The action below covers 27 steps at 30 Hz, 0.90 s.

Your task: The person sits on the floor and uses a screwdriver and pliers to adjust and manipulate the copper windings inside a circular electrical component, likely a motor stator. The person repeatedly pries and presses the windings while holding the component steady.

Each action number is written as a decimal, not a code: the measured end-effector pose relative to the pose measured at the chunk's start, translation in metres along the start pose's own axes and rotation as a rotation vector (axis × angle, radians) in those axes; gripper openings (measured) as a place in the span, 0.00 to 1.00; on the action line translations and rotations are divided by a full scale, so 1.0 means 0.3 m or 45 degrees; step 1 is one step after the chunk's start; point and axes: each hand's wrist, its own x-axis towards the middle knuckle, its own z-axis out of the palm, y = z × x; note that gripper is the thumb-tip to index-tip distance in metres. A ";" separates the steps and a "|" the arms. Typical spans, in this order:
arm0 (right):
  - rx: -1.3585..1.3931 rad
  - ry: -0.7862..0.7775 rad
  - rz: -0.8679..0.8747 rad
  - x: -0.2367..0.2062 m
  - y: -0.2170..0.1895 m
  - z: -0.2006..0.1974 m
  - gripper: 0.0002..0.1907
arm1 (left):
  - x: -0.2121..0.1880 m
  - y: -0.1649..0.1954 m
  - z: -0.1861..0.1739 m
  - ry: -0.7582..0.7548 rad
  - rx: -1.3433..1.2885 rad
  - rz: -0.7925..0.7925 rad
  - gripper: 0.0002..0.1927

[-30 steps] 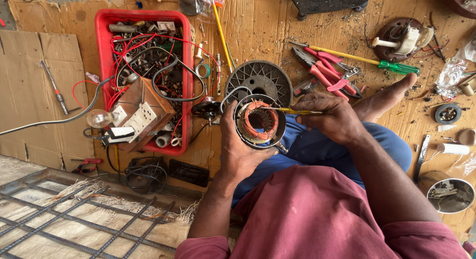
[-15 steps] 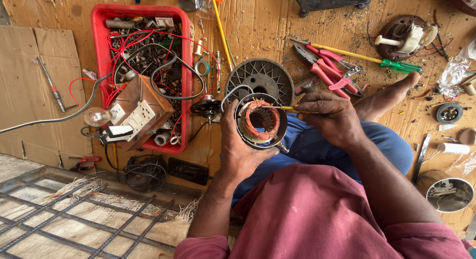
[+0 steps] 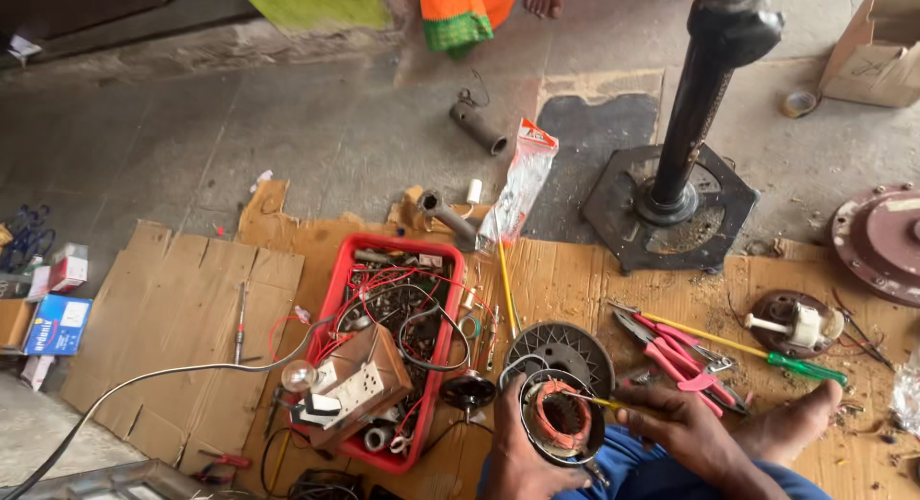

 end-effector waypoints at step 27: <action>-0.435 -0.109 -0.004 -0.173 -0.175 -0.087 0.23 | -0.005 0.127 0.010 -0.167 0.290 -0.084 0.75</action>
